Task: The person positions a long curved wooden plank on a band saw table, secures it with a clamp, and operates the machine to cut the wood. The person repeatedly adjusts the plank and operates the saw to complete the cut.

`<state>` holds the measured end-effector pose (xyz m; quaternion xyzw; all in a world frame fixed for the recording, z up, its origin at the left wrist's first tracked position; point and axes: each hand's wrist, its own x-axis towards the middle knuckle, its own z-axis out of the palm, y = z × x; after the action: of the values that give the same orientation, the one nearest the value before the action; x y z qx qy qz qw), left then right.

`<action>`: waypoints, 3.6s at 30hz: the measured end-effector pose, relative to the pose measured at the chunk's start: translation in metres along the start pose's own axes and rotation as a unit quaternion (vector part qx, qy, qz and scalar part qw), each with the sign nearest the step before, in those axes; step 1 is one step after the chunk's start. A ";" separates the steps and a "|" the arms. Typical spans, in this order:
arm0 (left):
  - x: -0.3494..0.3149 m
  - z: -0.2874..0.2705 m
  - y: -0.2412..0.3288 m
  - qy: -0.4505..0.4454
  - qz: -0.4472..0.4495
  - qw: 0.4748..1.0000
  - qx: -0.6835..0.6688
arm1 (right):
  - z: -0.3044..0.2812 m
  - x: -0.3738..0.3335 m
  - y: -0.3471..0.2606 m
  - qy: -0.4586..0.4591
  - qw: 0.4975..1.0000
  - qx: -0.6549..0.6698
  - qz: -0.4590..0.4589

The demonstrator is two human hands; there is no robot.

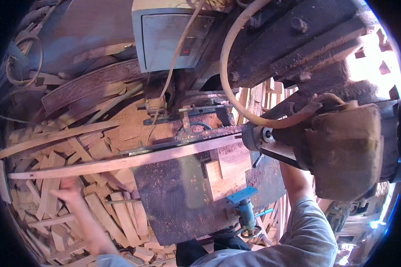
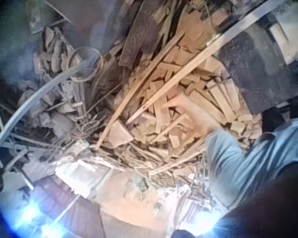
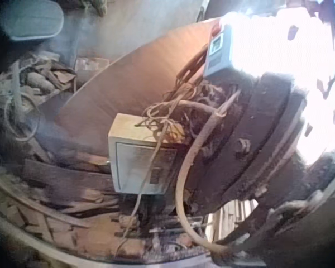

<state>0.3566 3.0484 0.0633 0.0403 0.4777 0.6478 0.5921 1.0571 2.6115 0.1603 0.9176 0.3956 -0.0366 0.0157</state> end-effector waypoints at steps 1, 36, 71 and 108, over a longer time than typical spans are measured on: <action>-0.030 0.000 -0.023 0.011 -0.092 0.995 -0.039 | 0.000 -0.002 -0.001 -0.001 1.000 0.002 -0.002; -0.106 0.069 -0.092 -0.006 -0.162 0.985 0.065 | 0.011 -0.019 -0.015 -0.002 0.998 0.014 -0.065; -0.610 0.001 -0.234 -0.821 -0.260 0.243 0.447 | 0.035 0.008 -0.030 0.121 0.980 0.104 -0.123; -0.504 -0.111 -0.172 -0.605 0.131 0.300 0.726 | 0.019 0.002 -0.033 0.118 0.976 0.171 -0.062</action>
<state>0.5630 2.5516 0.1475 0.8963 0.2504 -0.0998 0.3521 1.0337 2.6345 0.1408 0.8781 0.4389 0.0037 -0.1906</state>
